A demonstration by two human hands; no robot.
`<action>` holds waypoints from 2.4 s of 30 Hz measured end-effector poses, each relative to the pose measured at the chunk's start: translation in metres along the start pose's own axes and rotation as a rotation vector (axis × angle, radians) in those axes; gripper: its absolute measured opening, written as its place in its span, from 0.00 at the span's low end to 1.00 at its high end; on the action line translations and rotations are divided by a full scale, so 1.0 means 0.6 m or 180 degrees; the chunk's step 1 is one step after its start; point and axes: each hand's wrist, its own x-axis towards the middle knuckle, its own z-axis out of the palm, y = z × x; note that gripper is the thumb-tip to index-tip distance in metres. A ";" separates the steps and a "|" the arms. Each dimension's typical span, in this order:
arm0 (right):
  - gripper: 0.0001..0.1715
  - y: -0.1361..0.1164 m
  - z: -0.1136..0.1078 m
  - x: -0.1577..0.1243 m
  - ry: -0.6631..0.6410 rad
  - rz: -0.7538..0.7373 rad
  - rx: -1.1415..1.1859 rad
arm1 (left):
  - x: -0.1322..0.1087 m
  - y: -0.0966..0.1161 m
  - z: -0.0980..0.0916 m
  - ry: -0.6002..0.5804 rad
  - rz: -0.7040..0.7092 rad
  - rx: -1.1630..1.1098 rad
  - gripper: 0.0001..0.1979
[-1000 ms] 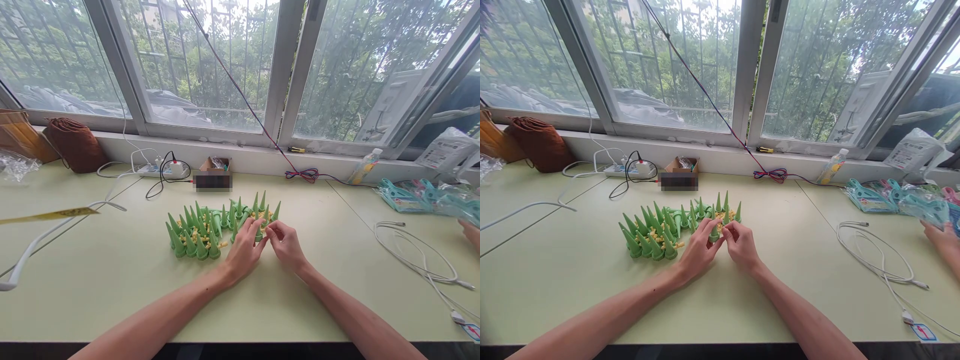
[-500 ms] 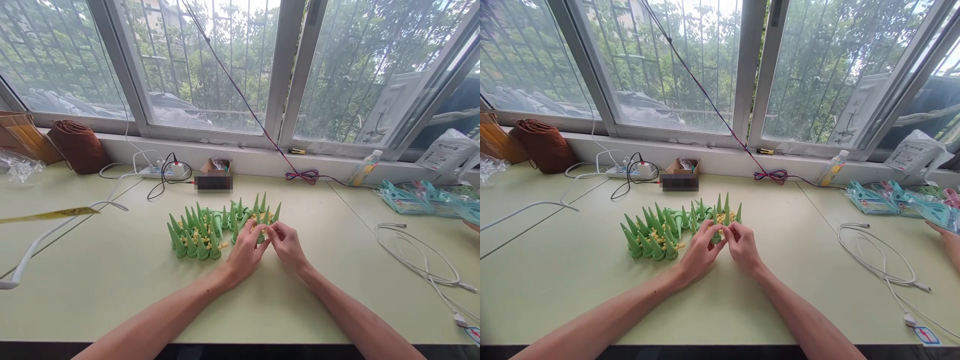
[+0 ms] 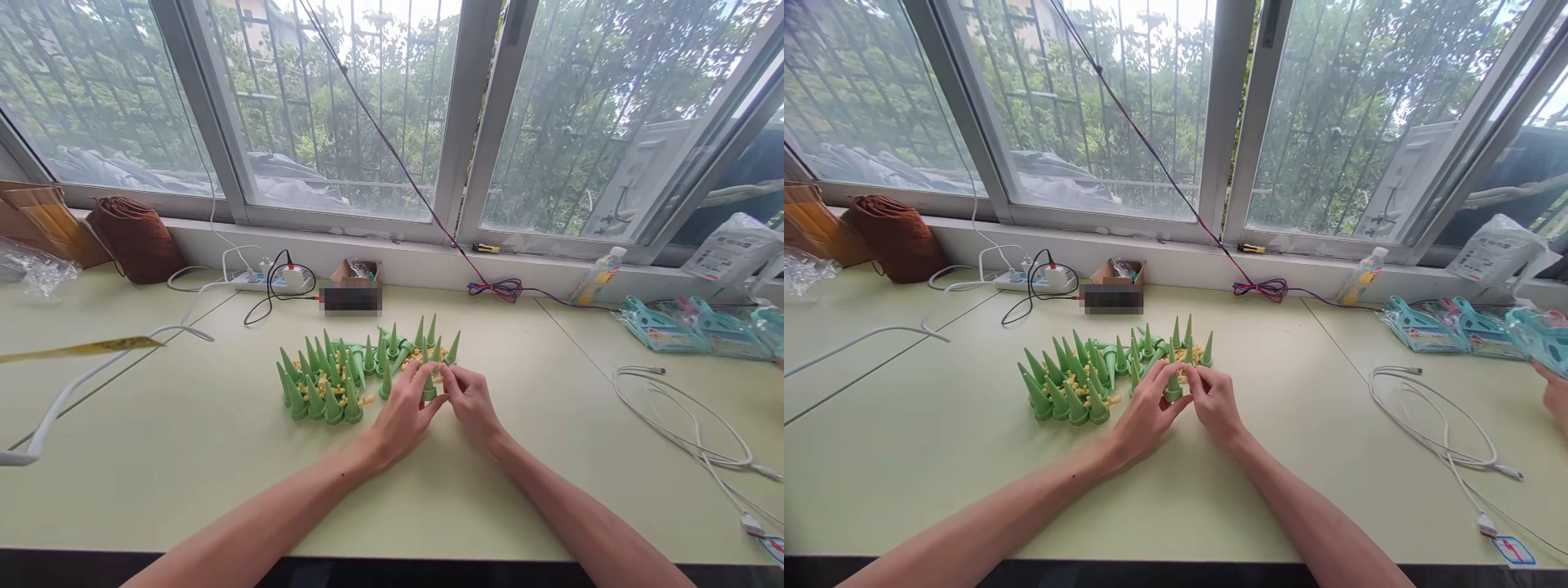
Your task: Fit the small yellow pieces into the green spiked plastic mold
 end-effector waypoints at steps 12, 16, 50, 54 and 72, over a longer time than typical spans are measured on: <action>0.29 0.012 -0.002 0.009 -0.0168 -0.0052 0.0037 | 0.006 0.002 0.001 0.0124 -0.0121 -0.0123 0.18; 0.30 0.010 -0.001 0.008 -0.0130 -0.0042 0.0012 | 0.003 -0.003 0.005 0.0146 -0.0094 -0.0061 0.19; 0.16 0.005 -0.002 0.006 -0.0321 0.0114 0.0524 | 0.005 -0.001 -0.005 0.0106 -0.0189 0.0238 0.27; 0.20 0.008 -0.003 0.005 -0.0375 0.0177 0.0312 | 0.004 0.001 -0.007 0.0044 -0.0206 0.0246 0.27; 0.26 0.015 -0.005 0.010 -0.0349 0.0087 -0.0113 | 0.008 0.004 -0.006 -0.0317 -0.0210 -0.0561 0.20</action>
